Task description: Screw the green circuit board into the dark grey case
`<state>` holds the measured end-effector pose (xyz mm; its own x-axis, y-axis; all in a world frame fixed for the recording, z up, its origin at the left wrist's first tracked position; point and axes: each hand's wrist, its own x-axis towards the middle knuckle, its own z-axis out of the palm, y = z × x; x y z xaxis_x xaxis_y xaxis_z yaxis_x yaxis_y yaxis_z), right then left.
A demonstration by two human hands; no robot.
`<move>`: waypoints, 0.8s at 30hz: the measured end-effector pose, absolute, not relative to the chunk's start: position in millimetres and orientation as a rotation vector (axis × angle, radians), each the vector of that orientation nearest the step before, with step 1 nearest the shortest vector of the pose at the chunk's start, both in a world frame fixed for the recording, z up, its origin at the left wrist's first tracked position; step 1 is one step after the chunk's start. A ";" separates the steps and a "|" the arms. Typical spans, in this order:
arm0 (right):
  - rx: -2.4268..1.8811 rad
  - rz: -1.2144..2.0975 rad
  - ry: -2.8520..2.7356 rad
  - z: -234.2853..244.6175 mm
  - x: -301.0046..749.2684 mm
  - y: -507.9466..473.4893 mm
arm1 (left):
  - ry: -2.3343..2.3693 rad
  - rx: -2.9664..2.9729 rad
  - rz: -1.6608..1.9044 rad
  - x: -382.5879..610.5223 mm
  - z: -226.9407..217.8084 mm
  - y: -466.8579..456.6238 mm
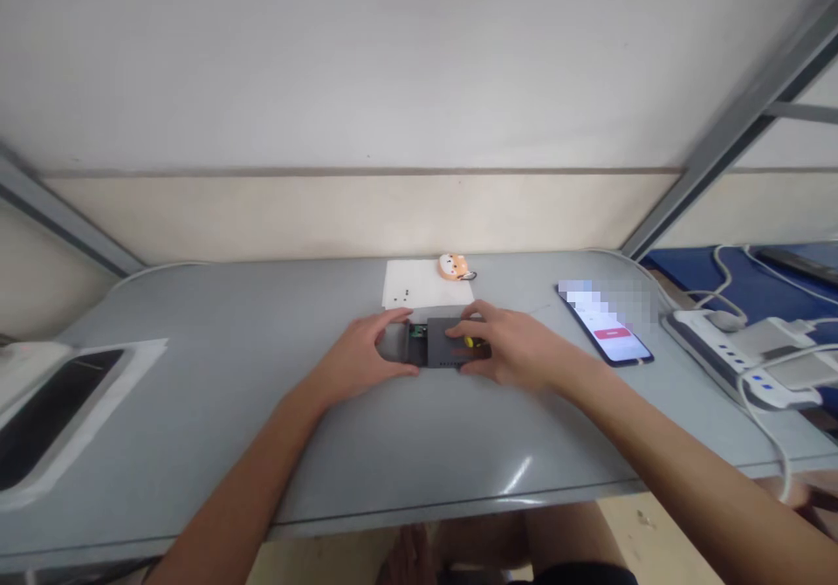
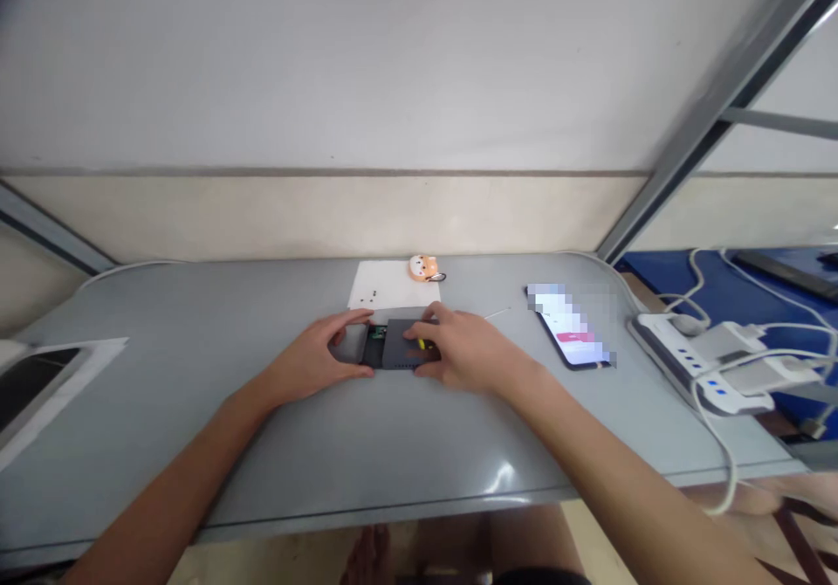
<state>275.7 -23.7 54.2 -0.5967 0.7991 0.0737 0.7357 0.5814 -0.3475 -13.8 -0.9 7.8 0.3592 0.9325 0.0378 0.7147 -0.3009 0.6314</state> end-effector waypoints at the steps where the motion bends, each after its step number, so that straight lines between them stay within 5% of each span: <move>1: -1.270 0.416 -2.586 50.0 274.2 -24.2 | 1.427 2.106 0.553 -13.8 7.4 -1.3; 12: -1.071 0.513 -2.524 43.6 253.5 -14.2 | 1.385 2.066 0.577 -6.7 14.2 -4.3; 19: -0.950 0.577 -1.337 71.4 251.2 29.4 | 1.395 2.083 0.558 -4.0 21.4 -7.8; 24: -1.103 0.853 -0.943 30.6 248.4 54.4 | 1.459 2.132 0.558 -2.2 25.8 -10.4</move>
<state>248.4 54.4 30.6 0.3657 0.9117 0.1874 -0.0955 0.2370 -0.9668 -2.2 -10.4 25.8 0.3441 0.9372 0.0561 0.7353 -0.3062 0.6047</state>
